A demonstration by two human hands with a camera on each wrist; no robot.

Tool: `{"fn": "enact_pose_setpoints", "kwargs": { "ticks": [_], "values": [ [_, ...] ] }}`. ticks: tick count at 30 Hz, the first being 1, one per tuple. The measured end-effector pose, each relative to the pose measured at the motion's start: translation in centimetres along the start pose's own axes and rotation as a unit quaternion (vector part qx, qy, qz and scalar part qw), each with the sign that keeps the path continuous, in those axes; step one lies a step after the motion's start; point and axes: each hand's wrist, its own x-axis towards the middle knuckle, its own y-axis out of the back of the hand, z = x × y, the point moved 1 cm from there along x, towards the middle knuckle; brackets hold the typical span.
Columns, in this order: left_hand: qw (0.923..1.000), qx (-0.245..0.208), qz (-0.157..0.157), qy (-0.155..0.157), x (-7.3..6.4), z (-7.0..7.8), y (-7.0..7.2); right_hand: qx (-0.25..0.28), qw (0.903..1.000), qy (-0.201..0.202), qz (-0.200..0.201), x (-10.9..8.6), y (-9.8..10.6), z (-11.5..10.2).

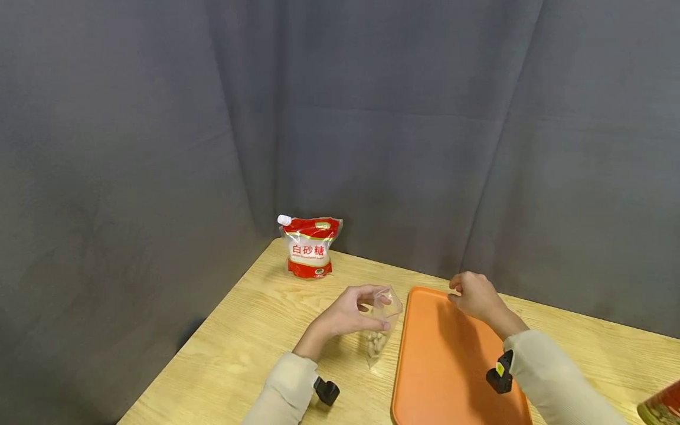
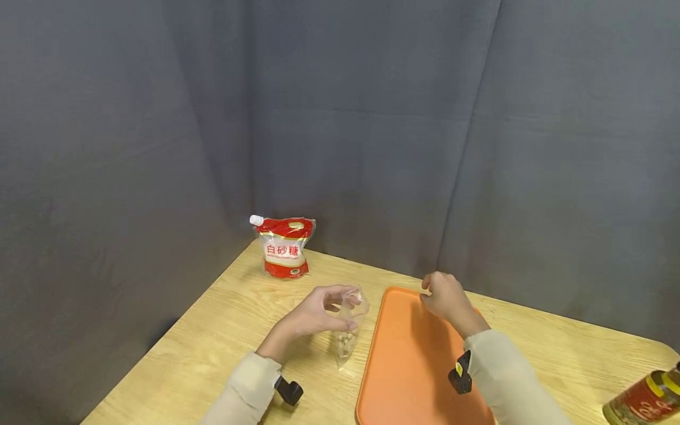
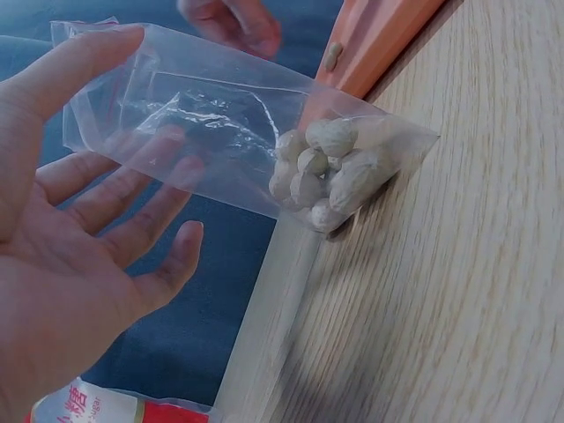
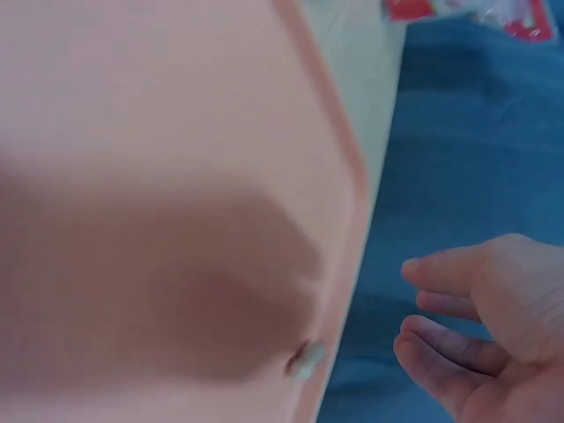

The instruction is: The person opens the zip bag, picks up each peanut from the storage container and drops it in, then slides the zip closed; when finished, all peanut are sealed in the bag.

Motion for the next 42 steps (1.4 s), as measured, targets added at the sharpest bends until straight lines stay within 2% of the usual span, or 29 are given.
{"fn": "enact_pose_setpoints", "kwargs": {
  "ticks": [5,10,15,22,36,42],
  "values": [
    [1.0000,-0.004,-0.008,0.002,0.5,0.3,-0.3,-0.017,0.9985,-0.046,-0.025,-0.5,-0.4,2.3],
    [0.9999,-0.007,-0.006,0.004,0.5,0.4,-0.3,-0.020,0.9968,-0.072,-0.028,-0.7,-1.4,3.9],
    [1.0000,-0.004,-0.001,-0.002,0.6,0.4,0.0,-0.018,0.9976,-0.067,-0.003,-0.5,-2.5,4.7],
    [1.0000,-0.001,0.000,-0.004,0.7,0.5,0.1,-0.029,0.9981,-0.052,0.014,-0.3,-2.7,4.4],
    [1.0000,-0.004,0.000,0.000,0.5,0.1,0.2,-0.015,0.9980,-0.061,0.013,-0.3,-3.3,4.2],
    [0.9999,-0.010,-0.004,0.010,0.2,-0.1,0.0,-0.014,0.9986,-0.048,0.017,-0.8,-3.8,4.4]
  ]
}}
